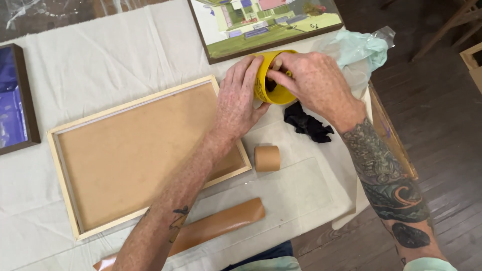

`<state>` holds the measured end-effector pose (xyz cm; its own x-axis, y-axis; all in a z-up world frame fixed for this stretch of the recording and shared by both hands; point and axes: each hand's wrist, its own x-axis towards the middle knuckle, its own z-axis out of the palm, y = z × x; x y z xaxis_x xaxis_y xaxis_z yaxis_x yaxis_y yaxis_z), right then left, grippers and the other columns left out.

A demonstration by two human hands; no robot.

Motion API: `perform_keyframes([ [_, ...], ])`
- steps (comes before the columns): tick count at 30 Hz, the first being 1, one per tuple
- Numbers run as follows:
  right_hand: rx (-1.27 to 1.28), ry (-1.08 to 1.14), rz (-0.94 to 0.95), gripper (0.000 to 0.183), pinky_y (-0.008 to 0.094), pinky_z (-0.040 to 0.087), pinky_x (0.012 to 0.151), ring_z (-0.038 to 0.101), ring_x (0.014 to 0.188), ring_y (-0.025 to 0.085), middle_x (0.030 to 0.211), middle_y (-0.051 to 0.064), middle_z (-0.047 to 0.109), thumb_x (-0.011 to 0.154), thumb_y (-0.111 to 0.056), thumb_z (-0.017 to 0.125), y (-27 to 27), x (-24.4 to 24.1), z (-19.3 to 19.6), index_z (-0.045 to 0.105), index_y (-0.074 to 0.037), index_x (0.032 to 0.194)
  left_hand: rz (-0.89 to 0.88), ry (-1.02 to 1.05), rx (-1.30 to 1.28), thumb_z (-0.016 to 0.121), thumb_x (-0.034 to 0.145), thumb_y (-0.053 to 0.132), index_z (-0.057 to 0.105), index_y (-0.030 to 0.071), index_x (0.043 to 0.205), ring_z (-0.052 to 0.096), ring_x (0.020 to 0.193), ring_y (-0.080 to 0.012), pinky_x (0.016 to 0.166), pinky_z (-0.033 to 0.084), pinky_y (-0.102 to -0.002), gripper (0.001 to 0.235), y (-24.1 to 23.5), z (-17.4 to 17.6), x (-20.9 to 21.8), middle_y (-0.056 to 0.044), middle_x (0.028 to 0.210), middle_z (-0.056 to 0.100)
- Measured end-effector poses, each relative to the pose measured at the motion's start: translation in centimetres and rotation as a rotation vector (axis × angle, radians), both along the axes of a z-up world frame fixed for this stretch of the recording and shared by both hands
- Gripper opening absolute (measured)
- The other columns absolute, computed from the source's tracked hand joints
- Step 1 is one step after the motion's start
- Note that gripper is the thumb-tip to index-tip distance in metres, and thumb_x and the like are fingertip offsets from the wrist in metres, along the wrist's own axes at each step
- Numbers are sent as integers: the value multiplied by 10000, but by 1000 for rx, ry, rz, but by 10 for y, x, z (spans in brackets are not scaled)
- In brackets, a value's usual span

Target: Applying finishing tape and using a foam brush on the back of a wooden picture frame

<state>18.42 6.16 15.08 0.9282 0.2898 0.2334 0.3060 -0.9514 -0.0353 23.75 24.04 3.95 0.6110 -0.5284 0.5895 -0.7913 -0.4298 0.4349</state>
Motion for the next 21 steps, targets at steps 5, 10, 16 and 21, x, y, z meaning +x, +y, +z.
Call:
perform_keyframes([
  [5, -66, -289, 27, 234, 291, 486, 491, 573, 524, 118, 687, 11, 664, 1106, -295, 804, -14, -13, 14, 723, -83, 1048, 135, -43, 67, 1032, 627, 323, 355, 105, 1535, 523, 1325, -334, 1006, 525, -469, 1154, -6, 2, -11, -118, 1491, 484],
  [10, -197, -286, -39, 313, 342, 456, 504, 578, 547, 160, 683, -3, 602, 1164, -352, 786, -14, -16, 29, 645, -106, 1032, 204, -42, 104, 1003, 596, 365, 395, 133, 1514, 525, 1288, -312, 985, 511, -454, 1126, -10, 9, -19, -79, 1465, 492],
  [16, -418, -241, -9, 358, 315, 417, 422, 552, 515, 146, 712, -40, 592, 1186, -420, 682, -16, -9, 21, 564, -126, 1019, 213, -20, 77, 989, 594, 332, 408, 143, 1505, 521, 1293, -317, 922, 531, -479, 1097, -13, 4, -17, -81, 1456, 492],
  [21, -389, -248, -14, 312, 368, 445, 441, 615, 553, 212, 752, -25, 640, 1175, -411, 676, -17, -5, 17, 573, -131, 1085, 229, -9, 66, 1001, 563, 366, 427, 158, 1464, 534, 1263, -298, 873, 533, -463, 1088, -14, 3, -13, -64, 1410, 519],
])
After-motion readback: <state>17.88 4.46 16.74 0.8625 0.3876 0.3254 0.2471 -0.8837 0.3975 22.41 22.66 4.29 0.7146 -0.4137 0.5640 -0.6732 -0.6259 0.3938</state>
